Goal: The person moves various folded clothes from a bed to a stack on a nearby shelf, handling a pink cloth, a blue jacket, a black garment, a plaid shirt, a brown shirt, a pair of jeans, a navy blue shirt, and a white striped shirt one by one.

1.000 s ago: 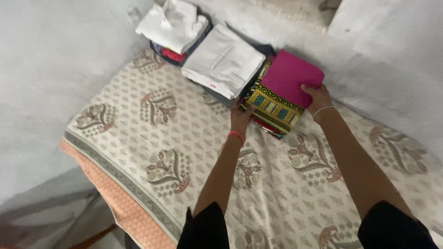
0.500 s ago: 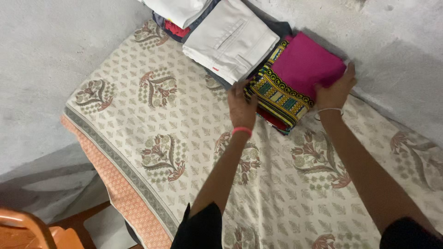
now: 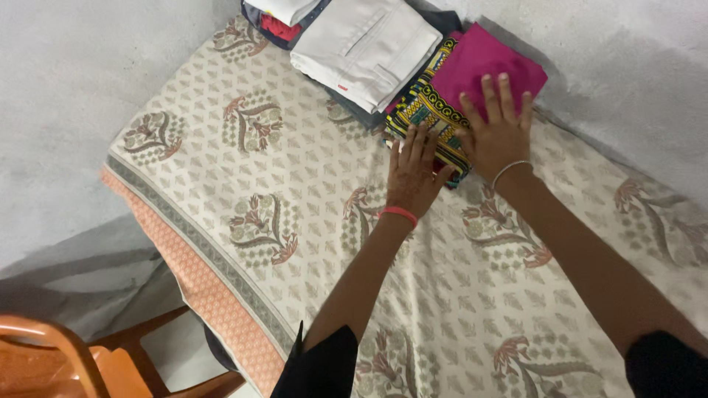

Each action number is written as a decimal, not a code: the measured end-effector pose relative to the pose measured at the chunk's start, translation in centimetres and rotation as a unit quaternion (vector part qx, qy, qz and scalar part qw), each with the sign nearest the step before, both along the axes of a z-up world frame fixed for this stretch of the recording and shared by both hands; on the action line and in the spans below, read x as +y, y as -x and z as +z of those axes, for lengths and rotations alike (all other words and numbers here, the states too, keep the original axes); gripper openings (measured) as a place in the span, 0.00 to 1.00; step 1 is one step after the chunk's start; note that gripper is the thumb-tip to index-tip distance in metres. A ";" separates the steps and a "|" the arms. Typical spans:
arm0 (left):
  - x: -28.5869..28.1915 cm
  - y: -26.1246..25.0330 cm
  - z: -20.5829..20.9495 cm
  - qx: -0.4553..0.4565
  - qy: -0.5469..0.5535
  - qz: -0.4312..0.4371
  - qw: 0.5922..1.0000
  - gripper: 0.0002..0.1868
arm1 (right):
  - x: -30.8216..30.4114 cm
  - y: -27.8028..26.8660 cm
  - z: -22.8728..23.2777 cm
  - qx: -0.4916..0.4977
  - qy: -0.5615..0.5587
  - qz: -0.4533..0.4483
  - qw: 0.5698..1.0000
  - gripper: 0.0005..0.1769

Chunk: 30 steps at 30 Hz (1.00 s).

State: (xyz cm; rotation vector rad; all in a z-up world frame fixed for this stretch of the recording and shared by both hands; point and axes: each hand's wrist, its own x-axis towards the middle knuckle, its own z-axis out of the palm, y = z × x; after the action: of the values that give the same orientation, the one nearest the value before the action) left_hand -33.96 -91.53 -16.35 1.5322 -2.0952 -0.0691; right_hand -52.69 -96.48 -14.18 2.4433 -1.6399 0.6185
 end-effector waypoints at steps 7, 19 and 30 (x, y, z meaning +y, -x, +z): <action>3.2 -0.8 3.3 -0.015 0.014 0.016 1.000 0.53 | 5.3 -3.7 3.0 -0.016 0.005 0.022 1.000 0.40; 13.3 -8.8 10.3 -0.164 0.002 0.052 0.985 0.47 | 15.5 -12.7 11.6 0.063 -0.037 0.103 0.992 0.55; 30.7 -19.5 17.5 -0.190 0.058 0.103 0.975 0.50 | 31.9 -22.9 18.6 0.021 -0.036 0.174 0.984 0.56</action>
State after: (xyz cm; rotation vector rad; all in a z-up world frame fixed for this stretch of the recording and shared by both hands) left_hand -14.48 -60.85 1.13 1.7895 -2.1592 0.4476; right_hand -29.77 -64.55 4.39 2.8031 -1.2468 0.5526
